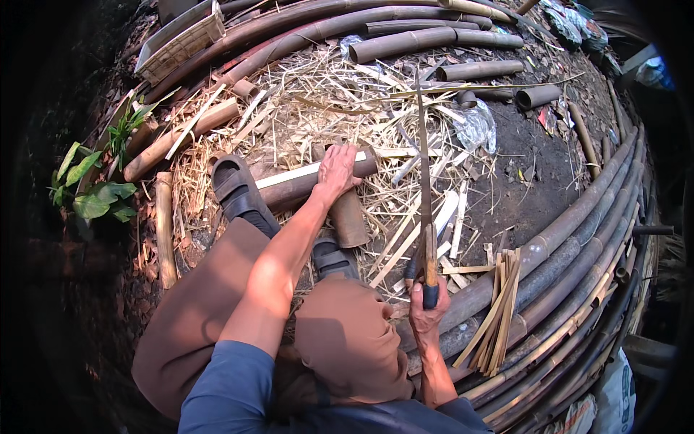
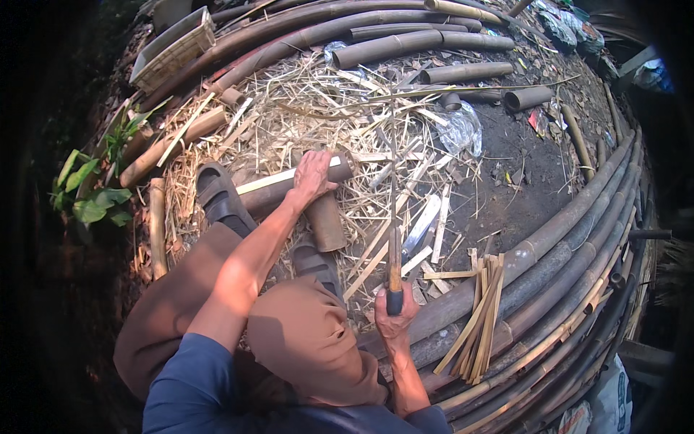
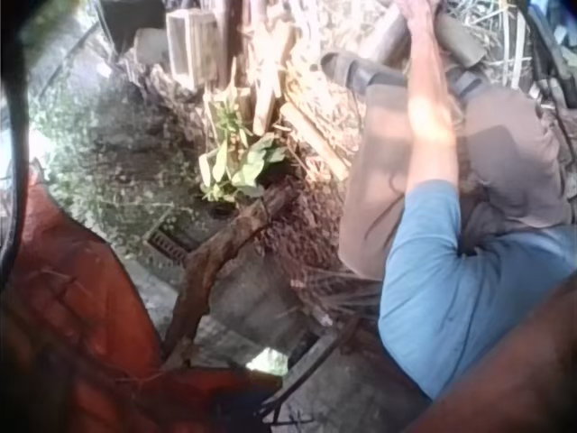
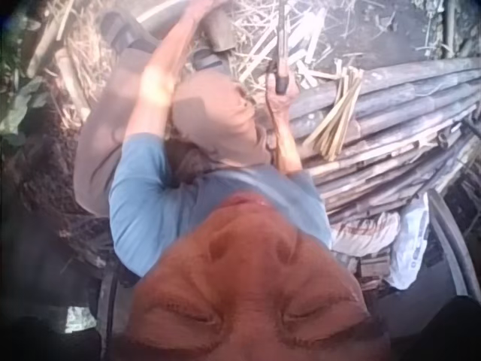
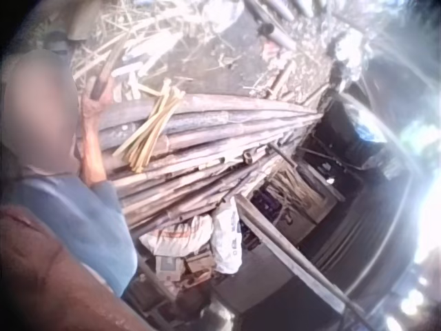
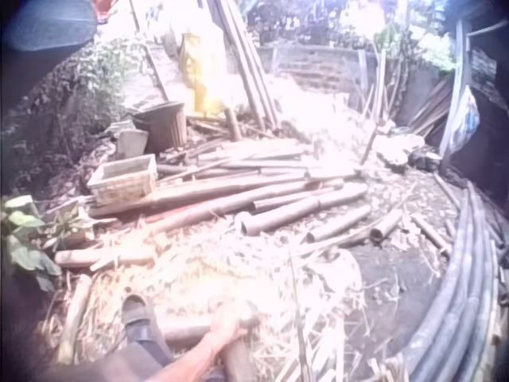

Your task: The person sits on the ground and uses a knife to cut and split bamboo pieces. They repeatedly position bamboo sections, strike them with the knife, and separate the split pieces, accumulating small bamboo strips on the ground.

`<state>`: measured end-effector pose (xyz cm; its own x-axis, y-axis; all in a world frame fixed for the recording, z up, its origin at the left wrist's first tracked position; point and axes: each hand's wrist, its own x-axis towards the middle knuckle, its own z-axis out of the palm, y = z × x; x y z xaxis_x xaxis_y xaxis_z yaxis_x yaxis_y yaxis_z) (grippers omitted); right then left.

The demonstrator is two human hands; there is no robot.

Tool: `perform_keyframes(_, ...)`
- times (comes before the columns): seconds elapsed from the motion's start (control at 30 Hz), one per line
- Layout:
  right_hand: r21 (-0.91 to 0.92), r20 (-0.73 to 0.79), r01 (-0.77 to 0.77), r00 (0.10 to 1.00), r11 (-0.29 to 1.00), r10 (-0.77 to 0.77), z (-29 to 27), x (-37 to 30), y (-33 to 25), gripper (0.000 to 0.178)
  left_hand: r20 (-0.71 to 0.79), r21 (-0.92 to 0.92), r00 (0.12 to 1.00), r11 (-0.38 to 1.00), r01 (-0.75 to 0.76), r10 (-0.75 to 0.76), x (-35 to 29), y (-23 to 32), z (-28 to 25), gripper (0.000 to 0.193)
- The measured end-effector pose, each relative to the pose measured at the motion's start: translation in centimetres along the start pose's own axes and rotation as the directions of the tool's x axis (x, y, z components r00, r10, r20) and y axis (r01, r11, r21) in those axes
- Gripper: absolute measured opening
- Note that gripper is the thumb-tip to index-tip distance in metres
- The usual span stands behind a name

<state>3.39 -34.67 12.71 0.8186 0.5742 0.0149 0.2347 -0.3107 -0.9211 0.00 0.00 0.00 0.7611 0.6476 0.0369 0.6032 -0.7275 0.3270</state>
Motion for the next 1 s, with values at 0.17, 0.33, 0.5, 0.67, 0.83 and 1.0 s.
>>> perform_keyframes(0.17, -0.014, -0.004, 0.174, 0.985, 0.985, -0.175, 1.0, 2.7, -0.5, 0.021, 0.054, 0.001, 0.998, 0.999, 0.036, -0.036, -1.0, 0.6, 1.0, 0.085)
perform_keyframes(0.33, 0.087, 0.015, 0.074, 0.997, 0.993, -0.076, 7.1, 7.4, 0.3, 0.042, 0.014, 0.087, 0.996, 0.993, 0.082, -0.083, -0.4, 1.0, 1.0, 0.09)
perform_keyframes(0.5, 0.076, 0.102, 0.087, 0.99, 0.993, -0.094, 8.6, 8.3, 1.2, 0.045, 0.075, 0.048, 0.99, 0.992, 0.117, -0.12, -0.4, 1.1, 0.9, 0.099)
perform_keyframes(0.67, -0.003, 0.166, 0.131, 0.978, 0.991, -0.129, 8.8, 8.3, 1.8, 0.046, 0.007, 0.059, 0.988, 0.987, 0.151, -0.152, -0.4, 1.3, 1.3, 0.107)
perform_keyframes(0.83, 0.017, 0.21, -0.01, 0.978, 1.0, 0.007, 8.3, 8.5, 0.1, 0.047, -0.013, 0.055, 0.984, 0.983, 0.177, -0.177, -0.1, 1.2, 1.6, 0.114)
perform_keyframes(1.0, -0.019, 0.247, 0.02, 0.969, 1.0, -0.015, 3.8, 3.5, 0.5, 0.047, 0.095, 0.03, 0.98, 0.984, 0.174, -0.176, 0.0, 0.7, 1.3, 0.094)
